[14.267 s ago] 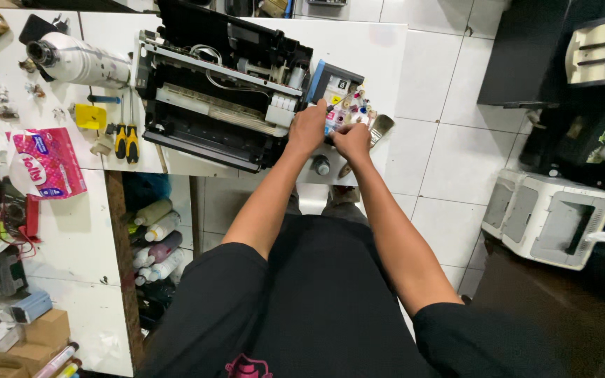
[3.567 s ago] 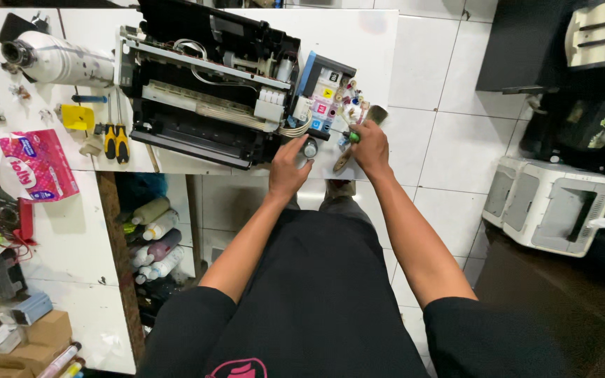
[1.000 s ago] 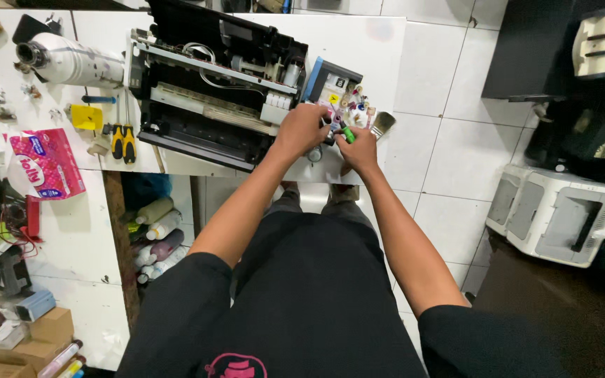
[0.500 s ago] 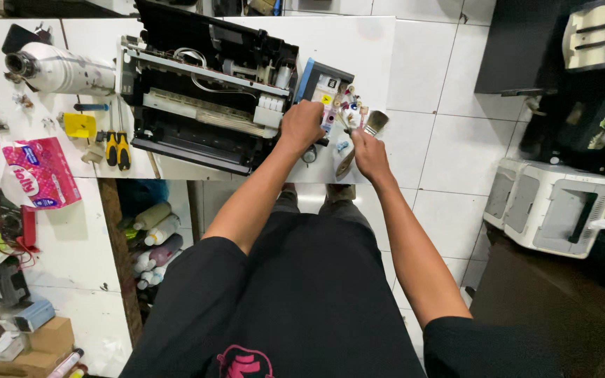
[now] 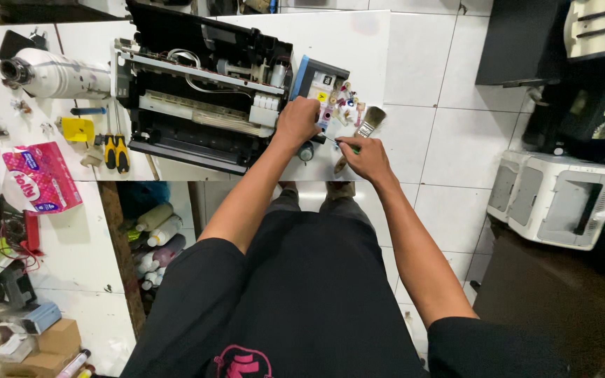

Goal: The person cleans the internal components of a disassembled printer using a brush and a small bottle. They apply liquid from the bottle to the brush and scrub various parts of the printer's mechanism, including the print head area and surrounding components.

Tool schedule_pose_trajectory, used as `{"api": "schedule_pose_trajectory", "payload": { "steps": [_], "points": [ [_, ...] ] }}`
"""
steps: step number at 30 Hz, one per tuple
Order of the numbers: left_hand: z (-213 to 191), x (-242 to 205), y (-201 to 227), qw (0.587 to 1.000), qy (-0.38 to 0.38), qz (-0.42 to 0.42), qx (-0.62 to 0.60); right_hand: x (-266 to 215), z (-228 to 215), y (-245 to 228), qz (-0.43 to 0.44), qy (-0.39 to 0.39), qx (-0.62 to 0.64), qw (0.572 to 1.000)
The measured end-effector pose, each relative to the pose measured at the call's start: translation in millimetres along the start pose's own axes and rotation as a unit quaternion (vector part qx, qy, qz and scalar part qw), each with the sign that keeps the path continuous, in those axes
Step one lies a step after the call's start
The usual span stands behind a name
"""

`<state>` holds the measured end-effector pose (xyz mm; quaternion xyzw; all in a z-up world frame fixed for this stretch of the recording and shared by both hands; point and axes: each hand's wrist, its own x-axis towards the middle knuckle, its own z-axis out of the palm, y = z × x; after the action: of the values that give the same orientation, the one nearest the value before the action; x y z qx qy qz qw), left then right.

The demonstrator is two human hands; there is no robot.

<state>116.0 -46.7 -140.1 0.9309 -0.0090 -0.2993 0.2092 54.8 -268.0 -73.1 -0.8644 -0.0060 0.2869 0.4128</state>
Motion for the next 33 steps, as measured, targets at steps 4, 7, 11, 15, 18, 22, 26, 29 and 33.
{"api": "schedule_pose_trajectory", "payload": {
  "steps": [4,7,11,15,18,22,26,29,33],
  "points": [
    [-3,4,-8,0.999,-0.007,0.002,-0.035,24,14,23,-0.006,-0.028,-0.044,0.999],
    [-16,-5,-8,0.999,-0.014,0.022,-0.031,31,7,8,-0.026,-0.043,-0.096,0.994],
    [-20,-8,0,0.999,-0.009,0.025,-0.028,32,13,0,-0.039,-0.048,-0.196,0.979],
    [-20,-3,-2,1.000,-0.014,0.021,-0.018,30,35,-13,-0.006,-0.008,-0.223,0.975],
    [-18,-7,-1,1.000,-0.004,0.019,-0.007,46,47,-1,0.032,-0.002,-0.175,0.984],
    [-23,-7,6,1.000,0.004,0.006,0.010,65,64,26,0.055,0.016,-0.157,0.986],
    [-22,-18,8,0.999,0.021,0.028,0.008,39,44,-8,0.039,0.001,-0.157,0.987],
    [-25,-32,13,0.998,0.046,0.049,-0.004,35,29,-24,0.032,-0.042,-0.194,0.980],
    [-15,-26,11,0.996,0.067,0.063,0.000,48,22,-29,0.027,-0.047,-0.213,0.976]
  ]
}}
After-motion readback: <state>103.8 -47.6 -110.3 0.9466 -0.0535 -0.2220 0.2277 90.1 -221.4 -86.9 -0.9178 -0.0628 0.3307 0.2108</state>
